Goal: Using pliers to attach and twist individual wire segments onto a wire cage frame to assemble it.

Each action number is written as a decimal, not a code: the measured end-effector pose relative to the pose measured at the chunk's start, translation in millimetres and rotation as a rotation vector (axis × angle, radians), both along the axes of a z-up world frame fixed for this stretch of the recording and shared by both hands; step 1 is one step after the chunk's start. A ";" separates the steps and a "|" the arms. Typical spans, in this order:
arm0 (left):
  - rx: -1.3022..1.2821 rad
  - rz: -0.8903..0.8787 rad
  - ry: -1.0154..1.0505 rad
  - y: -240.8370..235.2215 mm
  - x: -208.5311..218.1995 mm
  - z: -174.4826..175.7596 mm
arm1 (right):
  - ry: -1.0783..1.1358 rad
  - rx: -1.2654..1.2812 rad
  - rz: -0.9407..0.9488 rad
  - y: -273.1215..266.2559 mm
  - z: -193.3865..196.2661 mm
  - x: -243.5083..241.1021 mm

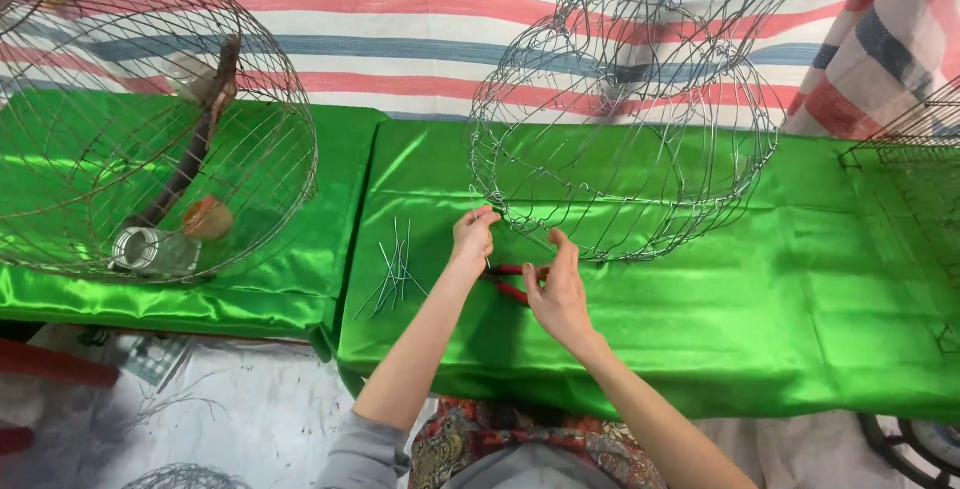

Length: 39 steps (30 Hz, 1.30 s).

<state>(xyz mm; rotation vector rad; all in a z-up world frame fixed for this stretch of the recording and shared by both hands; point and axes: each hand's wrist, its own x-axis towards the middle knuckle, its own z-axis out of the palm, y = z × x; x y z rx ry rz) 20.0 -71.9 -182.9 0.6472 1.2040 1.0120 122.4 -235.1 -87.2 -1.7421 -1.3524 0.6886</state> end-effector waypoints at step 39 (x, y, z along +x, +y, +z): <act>0.173 0.049 0.235 10.2 29.7 -39.9 | 0.228 0.132 -0.221 61.0 -60.2 4.8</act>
